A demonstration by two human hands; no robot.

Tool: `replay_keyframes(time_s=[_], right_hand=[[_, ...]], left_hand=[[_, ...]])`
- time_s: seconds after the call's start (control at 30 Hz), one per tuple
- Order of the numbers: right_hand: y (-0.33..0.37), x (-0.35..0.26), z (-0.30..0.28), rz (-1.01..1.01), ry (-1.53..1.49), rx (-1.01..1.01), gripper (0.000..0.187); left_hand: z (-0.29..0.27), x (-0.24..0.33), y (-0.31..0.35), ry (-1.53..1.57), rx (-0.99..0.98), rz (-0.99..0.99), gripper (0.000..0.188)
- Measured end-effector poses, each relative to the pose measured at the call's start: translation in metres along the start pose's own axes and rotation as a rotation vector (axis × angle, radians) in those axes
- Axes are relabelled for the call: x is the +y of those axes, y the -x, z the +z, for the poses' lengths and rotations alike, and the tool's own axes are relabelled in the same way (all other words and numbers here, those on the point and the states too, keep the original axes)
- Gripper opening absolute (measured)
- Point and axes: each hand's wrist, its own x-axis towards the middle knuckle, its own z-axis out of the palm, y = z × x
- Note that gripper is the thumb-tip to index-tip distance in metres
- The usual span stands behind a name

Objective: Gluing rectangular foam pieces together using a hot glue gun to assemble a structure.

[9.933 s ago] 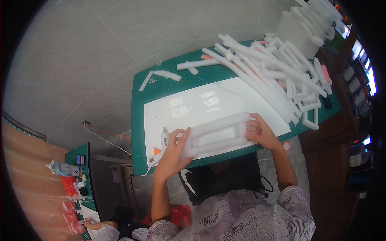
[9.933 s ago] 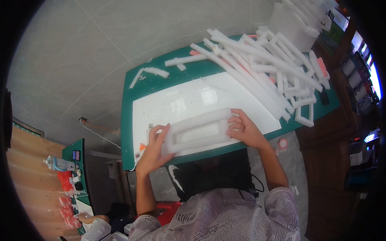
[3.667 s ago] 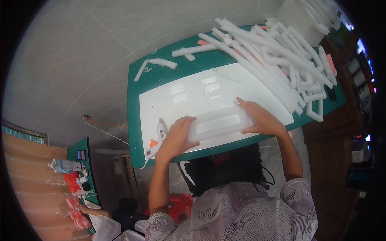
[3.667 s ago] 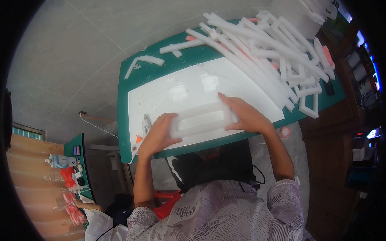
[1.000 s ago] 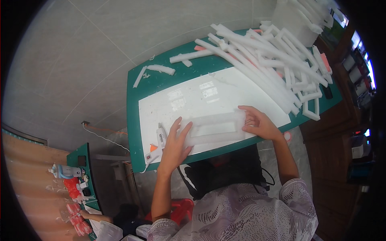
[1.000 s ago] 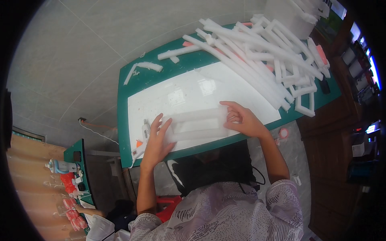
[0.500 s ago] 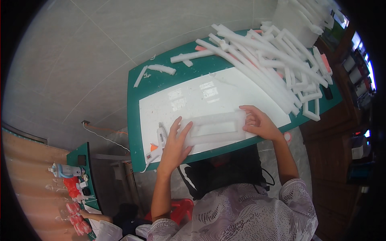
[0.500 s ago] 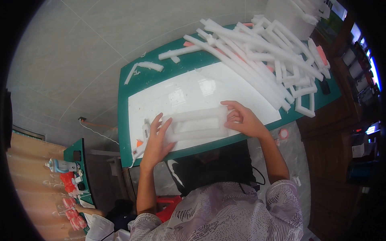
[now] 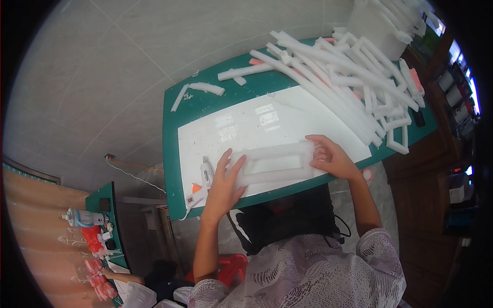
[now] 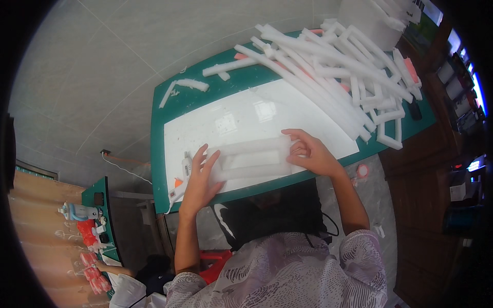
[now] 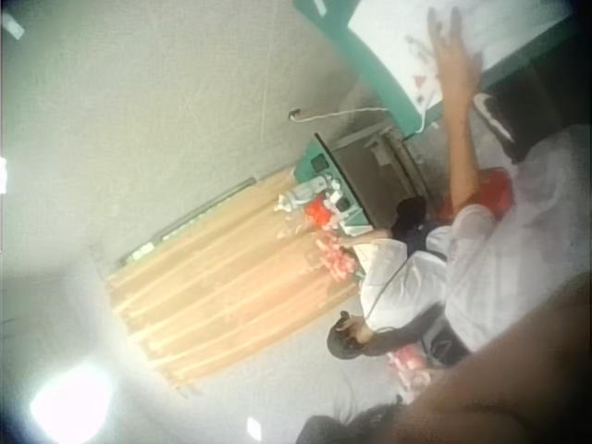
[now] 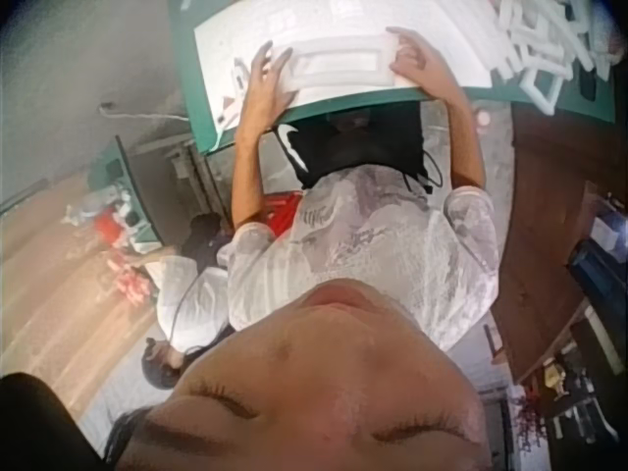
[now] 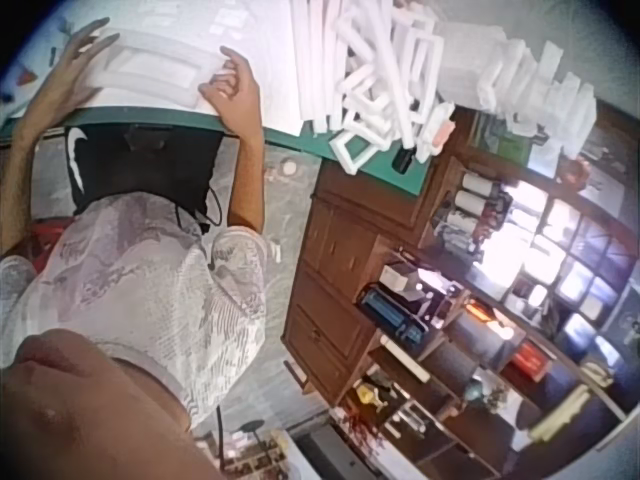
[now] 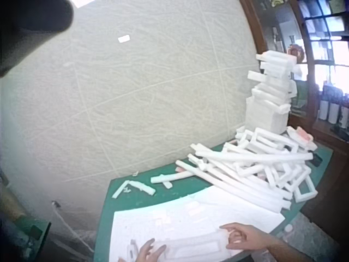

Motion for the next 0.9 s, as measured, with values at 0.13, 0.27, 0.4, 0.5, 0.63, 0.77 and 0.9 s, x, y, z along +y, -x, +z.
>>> replay_keyframes(time_s=[0.13,0.27,0.4,0.5,0.63,0.77,0.9], right_hand=[[0.0,0.004,-0.002,0.0,0.002,-0.006,0.063],[0.001,-0.001,0.0,0.001,0.017,0.001,0.062],[0.002,0.007,-0.005,0.049,0.023,-0.025,0.063],[0.002,0.01,-0.006,-0.098,0.153,-0.026,0.073],[0.003,0.001,-0.003,-0.175,0.485,-0.077,0.094],[0.0,-0.004,-0.002,-0.159,0.627,-0.128,0.1],[-0.005,-0.006,-0.004,-0.12,0.638,-0.142,0.101]], left_hand=[[-0.001,0.001,0.0,-0.001,-0.005,-0.008,0.084],[0.001,0.0,0.001,-0.004,-0.004,-0.007,0.084],[0.001,-0.001,0.001,0.002,-0.005,0.009,0.083],[0.001,0.0,0.0,0.014,-0.032,0.012,0.082],[-0.003,0.001,0.001,0.041,-0.079,-0.02,0.081],[-0.004,0.001,0.002,0.009,-0.104,0.013,0.081],[-0.003,-0.003,0.002,-0.039,-0.102,0.037,0.08]])
